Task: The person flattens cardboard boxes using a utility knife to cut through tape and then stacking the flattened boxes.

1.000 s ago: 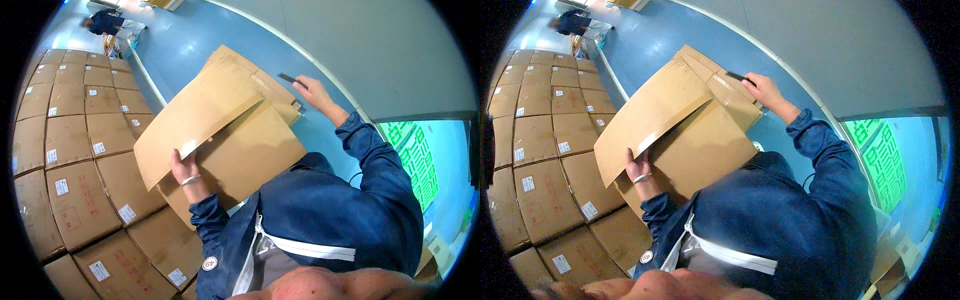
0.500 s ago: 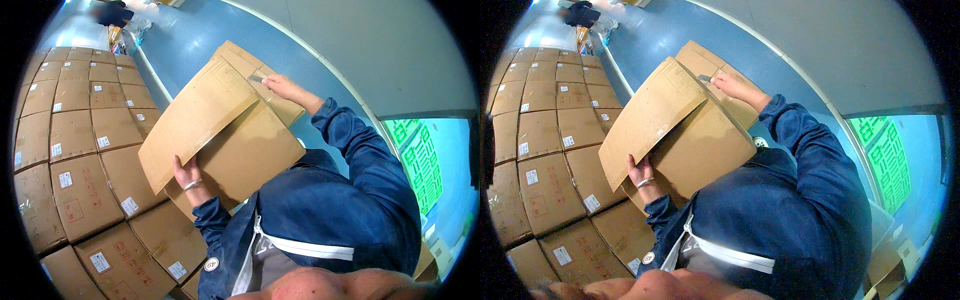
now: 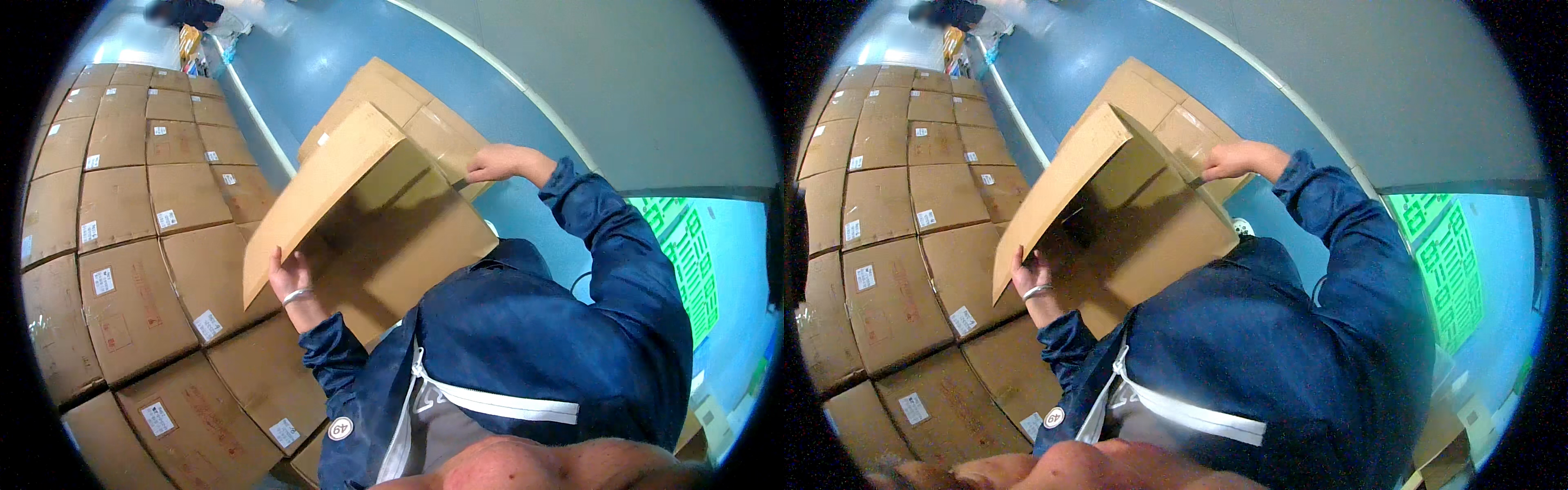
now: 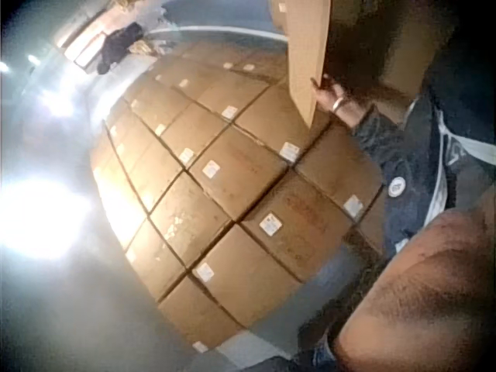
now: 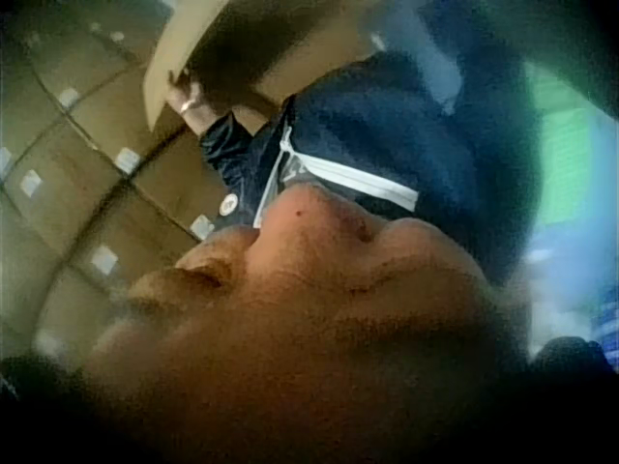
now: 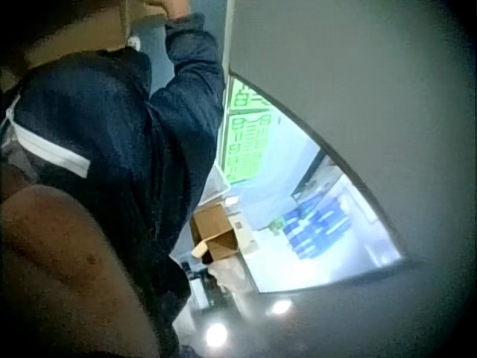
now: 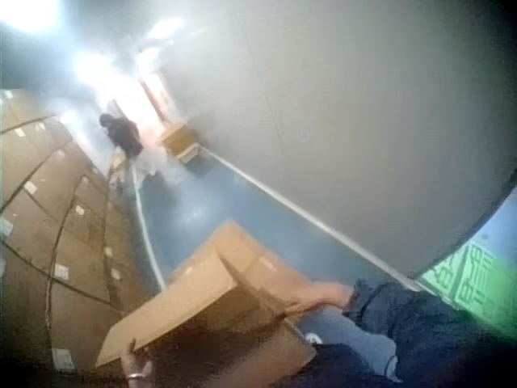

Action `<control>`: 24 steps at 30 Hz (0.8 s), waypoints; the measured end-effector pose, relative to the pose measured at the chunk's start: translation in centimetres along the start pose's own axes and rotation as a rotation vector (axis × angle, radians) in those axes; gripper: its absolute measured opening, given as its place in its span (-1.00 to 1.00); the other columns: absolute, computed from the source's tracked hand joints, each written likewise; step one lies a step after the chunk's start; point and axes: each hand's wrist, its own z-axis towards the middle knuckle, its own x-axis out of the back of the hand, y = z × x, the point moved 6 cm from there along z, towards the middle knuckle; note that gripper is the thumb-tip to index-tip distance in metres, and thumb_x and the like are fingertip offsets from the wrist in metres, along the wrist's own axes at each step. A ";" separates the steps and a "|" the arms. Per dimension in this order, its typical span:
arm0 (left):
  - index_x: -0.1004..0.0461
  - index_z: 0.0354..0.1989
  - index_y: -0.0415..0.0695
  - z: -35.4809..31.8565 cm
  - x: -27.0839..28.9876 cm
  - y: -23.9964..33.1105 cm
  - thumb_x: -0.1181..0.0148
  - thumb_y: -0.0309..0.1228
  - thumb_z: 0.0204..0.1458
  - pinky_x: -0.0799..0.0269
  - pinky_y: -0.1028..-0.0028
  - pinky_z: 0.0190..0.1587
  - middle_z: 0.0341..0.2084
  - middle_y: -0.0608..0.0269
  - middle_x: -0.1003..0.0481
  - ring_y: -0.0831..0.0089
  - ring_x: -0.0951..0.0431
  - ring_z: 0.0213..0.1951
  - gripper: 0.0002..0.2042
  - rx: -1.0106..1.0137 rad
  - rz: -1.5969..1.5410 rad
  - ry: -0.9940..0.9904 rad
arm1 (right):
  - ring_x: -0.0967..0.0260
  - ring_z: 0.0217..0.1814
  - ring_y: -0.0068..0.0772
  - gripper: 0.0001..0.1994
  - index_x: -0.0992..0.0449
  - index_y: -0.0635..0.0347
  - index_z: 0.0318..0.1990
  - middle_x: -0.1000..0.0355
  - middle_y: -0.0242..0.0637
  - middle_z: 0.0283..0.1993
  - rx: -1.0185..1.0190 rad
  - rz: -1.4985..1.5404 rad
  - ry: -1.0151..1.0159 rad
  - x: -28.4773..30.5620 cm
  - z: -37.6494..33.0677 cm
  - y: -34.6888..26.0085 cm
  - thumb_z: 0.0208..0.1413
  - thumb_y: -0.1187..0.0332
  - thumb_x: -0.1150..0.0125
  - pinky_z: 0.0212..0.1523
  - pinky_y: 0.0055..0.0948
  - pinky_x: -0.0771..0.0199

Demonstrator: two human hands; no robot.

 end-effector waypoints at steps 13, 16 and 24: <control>-0.40 -0.39 -0.24 -0.4 -0.6 -6.8 -0.11 -0.49 -0.03 -0.59 0.24 -0.25 -0.37 0.08 -0.47 0.20 -0.49 -0.29 -0.92 0.245 -0.116 0.071 | -0.37 -0.48 -0.50 -0.69 -0.48 0.10 -0.13 -0.46 -0.27 -0.36 -0.228 0.385 -0.063 -7.6 3.9 -0.6 -0.07 0.24 -0.16 -0.41 -0.41 -0.41; -0.38 -0.40 -0.24 -2.8 -4.0 -7.5 -0.02 -0.50 0.05 -0.57 0.19 -0.18 -0.36 0.07 -0.46 0.17 -0.49 -0.27 -0.93 0.237 -0.145 0.002 | -0.44 -0.38 -0.26 -0.69 -0.54 0.11 -0.23 -0.49 -0.18 -0.36 0.059 0.001 0.190 -10.7 10.4 -1.1 -0.09 0.14 -0.20 -0.35 -0.28 -0.43; -0.35 -0.35 -0.23 -4.6 -3.2 -6.6 -0.02 -0.47 0.06 -0.57 0.21 -0.18 -0.29 0.04 -0.44 0.17 -0.48 -0.22 -0.91 0.268 -0.199 -0.046 | -0.38 -0.07 -0.09 -0.77 -0.60 0.11 -0.36 -0.49 -0.19 -0.26 0.368 -0.468 0.346 -14.4 11.9 -12.9 -0.09 0.21 -0.10 -0.03 -0.06 -0.32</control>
